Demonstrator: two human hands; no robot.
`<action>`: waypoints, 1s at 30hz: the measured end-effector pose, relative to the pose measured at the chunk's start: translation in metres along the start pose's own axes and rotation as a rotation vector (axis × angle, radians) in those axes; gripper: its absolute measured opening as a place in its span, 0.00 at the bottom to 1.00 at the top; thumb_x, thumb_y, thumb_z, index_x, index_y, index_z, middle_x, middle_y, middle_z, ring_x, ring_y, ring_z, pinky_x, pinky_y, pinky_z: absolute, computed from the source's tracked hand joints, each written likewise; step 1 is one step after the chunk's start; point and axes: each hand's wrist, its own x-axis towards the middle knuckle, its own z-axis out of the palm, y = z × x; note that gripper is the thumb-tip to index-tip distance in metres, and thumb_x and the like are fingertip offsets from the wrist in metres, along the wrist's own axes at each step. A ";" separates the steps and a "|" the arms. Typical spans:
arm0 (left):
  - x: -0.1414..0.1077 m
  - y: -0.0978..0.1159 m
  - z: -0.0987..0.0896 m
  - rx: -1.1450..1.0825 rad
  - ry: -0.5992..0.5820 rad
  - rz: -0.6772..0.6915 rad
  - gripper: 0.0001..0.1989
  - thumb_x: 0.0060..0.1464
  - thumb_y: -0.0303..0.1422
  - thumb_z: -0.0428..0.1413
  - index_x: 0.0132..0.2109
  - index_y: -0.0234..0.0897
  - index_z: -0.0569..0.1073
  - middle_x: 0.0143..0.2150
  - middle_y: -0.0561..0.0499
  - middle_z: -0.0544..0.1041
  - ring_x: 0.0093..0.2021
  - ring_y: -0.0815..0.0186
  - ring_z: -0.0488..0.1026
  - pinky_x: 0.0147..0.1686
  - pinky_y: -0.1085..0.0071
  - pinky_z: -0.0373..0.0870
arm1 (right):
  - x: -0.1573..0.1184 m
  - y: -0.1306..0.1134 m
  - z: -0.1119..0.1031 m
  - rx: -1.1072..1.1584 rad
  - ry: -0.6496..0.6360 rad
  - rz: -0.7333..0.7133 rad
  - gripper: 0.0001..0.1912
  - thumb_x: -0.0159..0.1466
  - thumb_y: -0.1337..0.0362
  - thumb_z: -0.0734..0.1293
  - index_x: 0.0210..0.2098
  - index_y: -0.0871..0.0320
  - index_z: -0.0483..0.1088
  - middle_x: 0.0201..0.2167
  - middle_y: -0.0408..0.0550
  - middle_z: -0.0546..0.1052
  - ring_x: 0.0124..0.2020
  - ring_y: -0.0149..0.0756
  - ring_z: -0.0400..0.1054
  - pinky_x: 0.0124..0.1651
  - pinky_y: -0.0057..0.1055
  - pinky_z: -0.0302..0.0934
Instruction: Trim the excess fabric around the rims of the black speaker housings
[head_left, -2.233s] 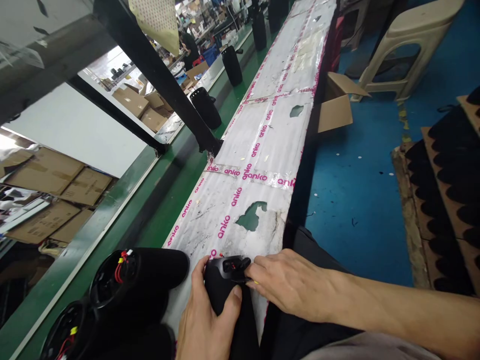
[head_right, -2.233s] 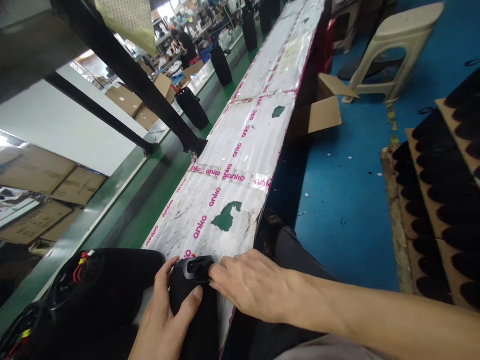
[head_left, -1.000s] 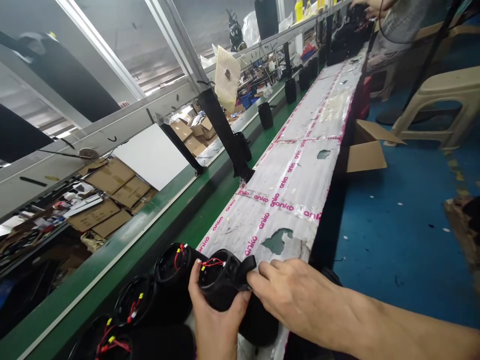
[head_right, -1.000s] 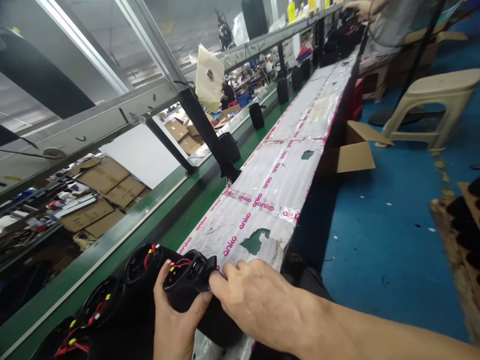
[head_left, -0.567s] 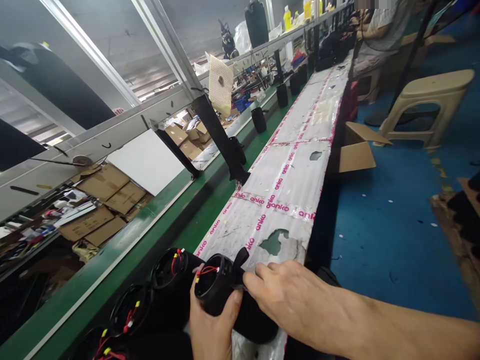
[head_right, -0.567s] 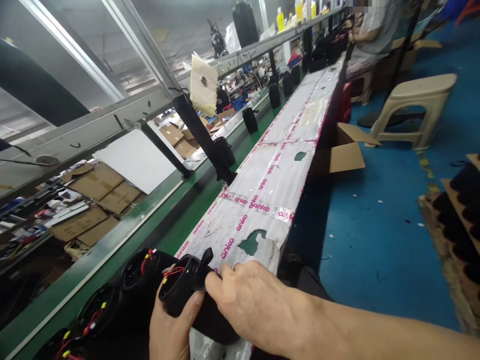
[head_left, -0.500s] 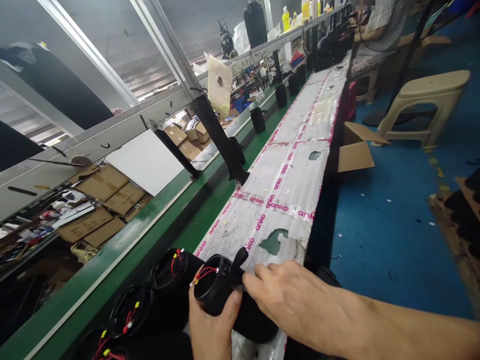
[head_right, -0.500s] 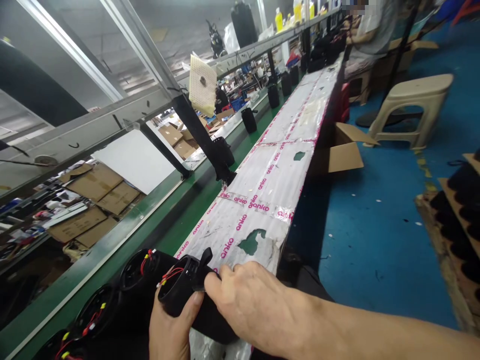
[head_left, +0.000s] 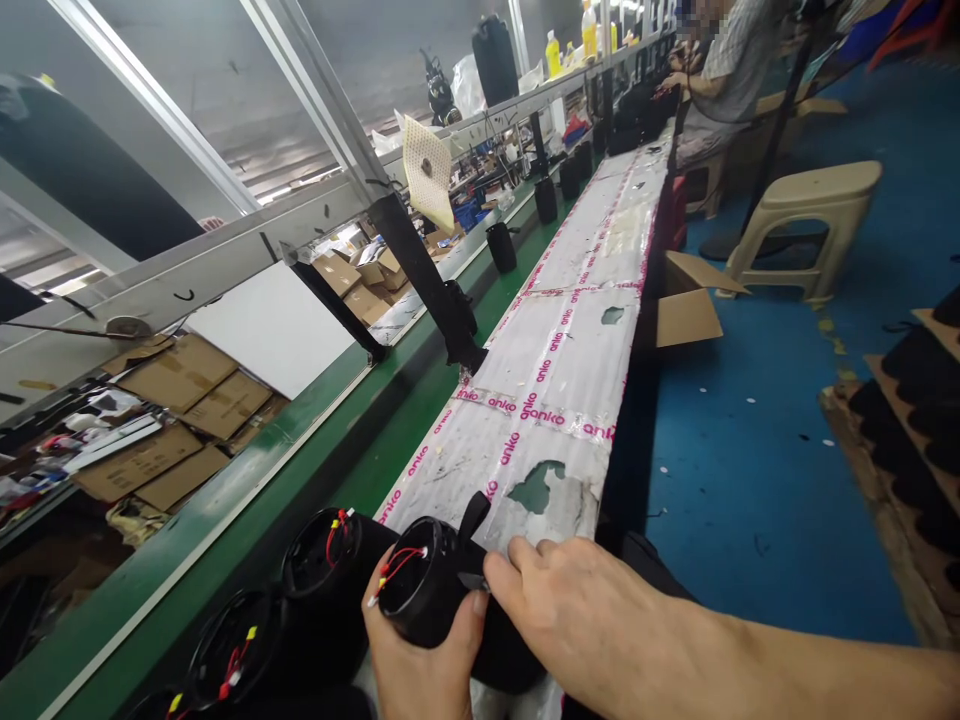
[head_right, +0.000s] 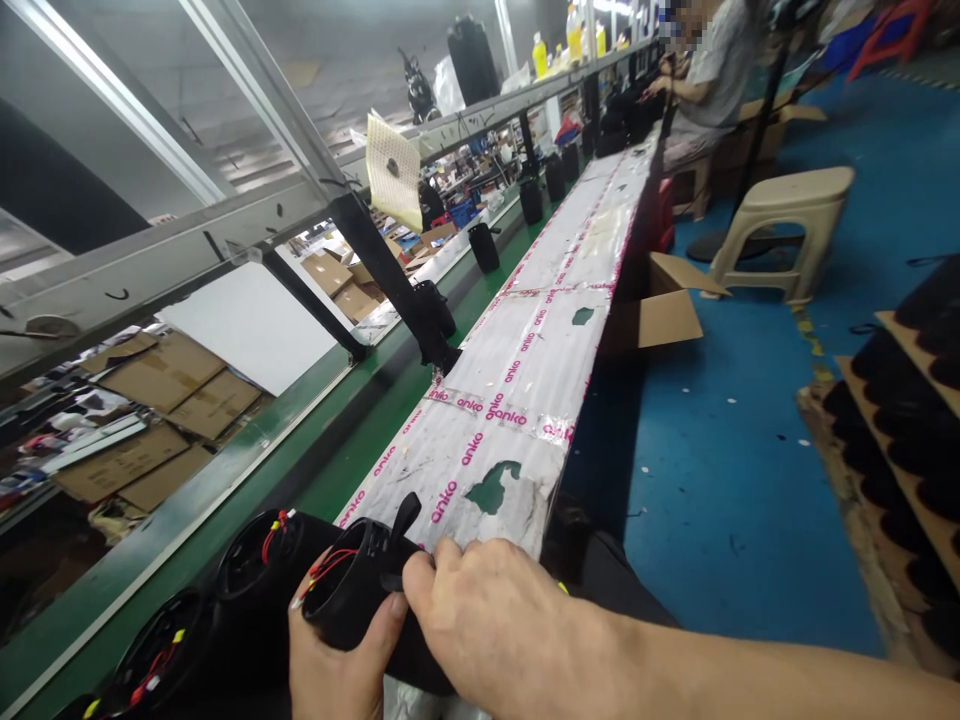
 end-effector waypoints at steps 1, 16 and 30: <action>0.000 -0.001 0.000 -0.005 0.003 0.012 0.40 0.37 0.45 0.66 0.58 0.37 0.67 0.50 0.40 0.76 0.51 0.44 0.75 0.53 0.44 0.70 | 0.000 0.000 0.001 0.003 0.003 0.002 0.16 0.51 0.76 0.66 0.37 0.57 0.64 0.26 0.44 0.65 0.21 0.37 0.58 0.16 0.39 0.35; 0.006 -0.017 -0.003 -0.249 -0.023 -0.020 0.39 0.41 0.48 0.66 0.59 0.36 0.69 0.54 0.40 0.76 0.55 0.44 0.73 0.59 0.45 0.65 | 0.006 -0.005 0.024 0.330 -0.015 0.062 0.04 0.71 0.69 0.59 0.42 0.54 0.59 0.32 0.41 0.72 0.25 0.38 0.67 0.23 0.39 0.46; 0.004 -0.024 -0.007 -0.282 -0.047 -0.024 0.45 0.41 0.49 0.68 0.64 0.41 0.63 0.54 0.44 0.75 0.52 0.51 0.73 0.56 0.54 0.67 | 0.012 -0.004 -0.011 0.128 -0.182 -0.102 0.16 0.57 0.80 0.62 0.40 0.58 0.62 0.34 0.46 0.69 0.29 0.41 0.67 0.22 0.40 0.43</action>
